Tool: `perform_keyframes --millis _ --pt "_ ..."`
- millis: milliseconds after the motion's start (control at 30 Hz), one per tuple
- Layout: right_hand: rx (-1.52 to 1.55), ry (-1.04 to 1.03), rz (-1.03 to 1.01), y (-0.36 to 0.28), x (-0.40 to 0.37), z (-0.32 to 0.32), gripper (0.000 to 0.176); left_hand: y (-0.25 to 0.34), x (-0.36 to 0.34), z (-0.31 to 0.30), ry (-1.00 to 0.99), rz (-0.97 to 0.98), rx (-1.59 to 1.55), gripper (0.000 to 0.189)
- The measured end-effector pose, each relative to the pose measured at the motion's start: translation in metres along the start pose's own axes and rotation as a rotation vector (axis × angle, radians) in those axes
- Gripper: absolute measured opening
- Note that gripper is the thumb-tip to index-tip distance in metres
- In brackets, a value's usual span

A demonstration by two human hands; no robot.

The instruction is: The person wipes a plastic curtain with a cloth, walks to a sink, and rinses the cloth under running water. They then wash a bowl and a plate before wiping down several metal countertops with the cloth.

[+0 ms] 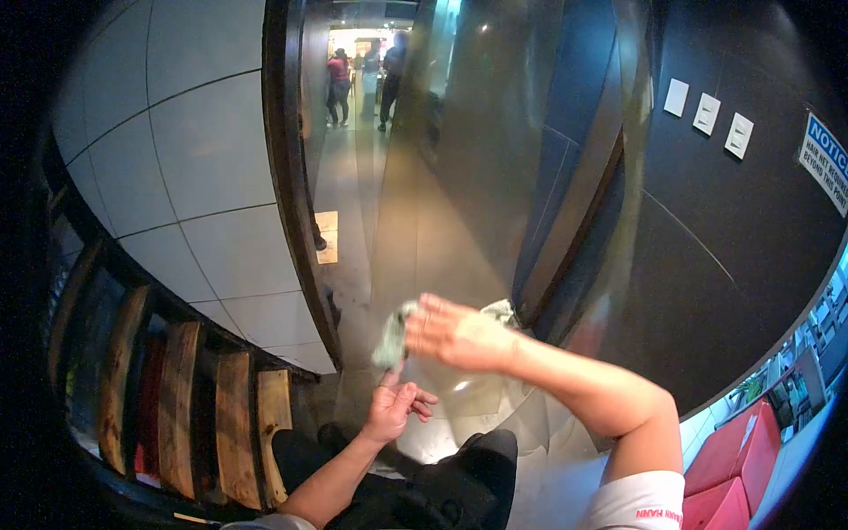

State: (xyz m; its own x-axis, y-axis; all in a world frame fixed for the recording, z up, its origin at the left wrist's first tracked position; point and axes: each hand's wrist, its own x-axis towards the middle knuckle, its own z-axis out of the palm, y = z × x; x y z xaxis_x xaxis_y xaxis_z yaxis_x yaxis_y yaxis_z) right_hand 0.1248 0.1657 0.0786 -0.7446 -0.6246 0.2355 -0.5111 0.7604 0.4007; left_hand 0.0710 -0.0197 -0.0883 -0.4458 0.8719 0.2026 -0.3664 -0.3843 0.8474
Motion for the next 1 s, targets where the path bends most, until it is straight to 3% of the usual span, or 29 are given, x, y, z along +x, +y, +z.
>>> perform_keyframes --millis 67,100,133,200,267,300,367,400,467,633,667,733,800,1000 --pt "-0.158 0.043 0.045 0.042 0.010 -0.021 0.036 0.016 0.000 0.014 -0.047 0.014 0.043 0.061" --pt "-0.199 -0.042 0.170 0.062 0.017 -0.034 0.035 0.019 0.000 0.016 -0.077 0.031 0.065 0.062" --pt "-0.219 0.051 0.199 0.094 0.018 -0.046 0.035 0.022 -0.001 0.020 -0.105 0.048 0.088 0.063" --pt "-0.431 -0.037 0.375 0.142 0.029 -0.086 0.035 0.025 -0.006 0.028 -0.126 0.026 0.051 0.064" --pt "-0.723 0.023 0.392 0.210 0.020 -0.110 0.041 0.025 -0.008 0.035 -0.160 0.014 0.025 0.065" --pt "-0.675 0.038 0.512 0.216 0.026 -0.136 0.045 0.023 -0.010 0.035 -0.174 0.002 0.053 0.065" --pt "-0.821 0.172 0.568 0.262 0.023 -0.159 0.048 0.018 -0.016 0.037 -0.189 0.018 0.023 0.065" --pt "-0.907 0.309 0.507 0.279 0.023 -0.167 0.038 0.015 -0.019 0.037 -0.197 0.025 0.010 0.065" --pt "-0.759 0.276 0.668 0.264 0.046 -0.193 0.036 0.010 -0.024 0.034 -0.188 0.020 -0.009 0.066" --pt "-0.380 0.393 0.435 0.272 0.039 -0.132 0.035 0.016 -0.019 0.018 -0.132 0.058 -0.031 0.065" --pt "-0.399 0.305 0.429 0.257 0.037 -0.112 0.045 0.022 -0.013 0.016 -0.120 0.055 -0.034 0.065" --pt "-0.238 0.144 0.422 0.215 0.039 -0.084 0.044 0.032 -0.003 0.016 -0.102 0.087 0.007 0.064" --pt "-0.252 0.177 0.339 0.173 0.031 -0.047 0.047 0.035 0.006 0.018 -0.083 0.085 0.015 0.064" --pt "0.165 0.000 0.216 0.045 0.010 0.015 0.050 0.018 0.025 0.003 -0.012 0.041 0.039 0.060"
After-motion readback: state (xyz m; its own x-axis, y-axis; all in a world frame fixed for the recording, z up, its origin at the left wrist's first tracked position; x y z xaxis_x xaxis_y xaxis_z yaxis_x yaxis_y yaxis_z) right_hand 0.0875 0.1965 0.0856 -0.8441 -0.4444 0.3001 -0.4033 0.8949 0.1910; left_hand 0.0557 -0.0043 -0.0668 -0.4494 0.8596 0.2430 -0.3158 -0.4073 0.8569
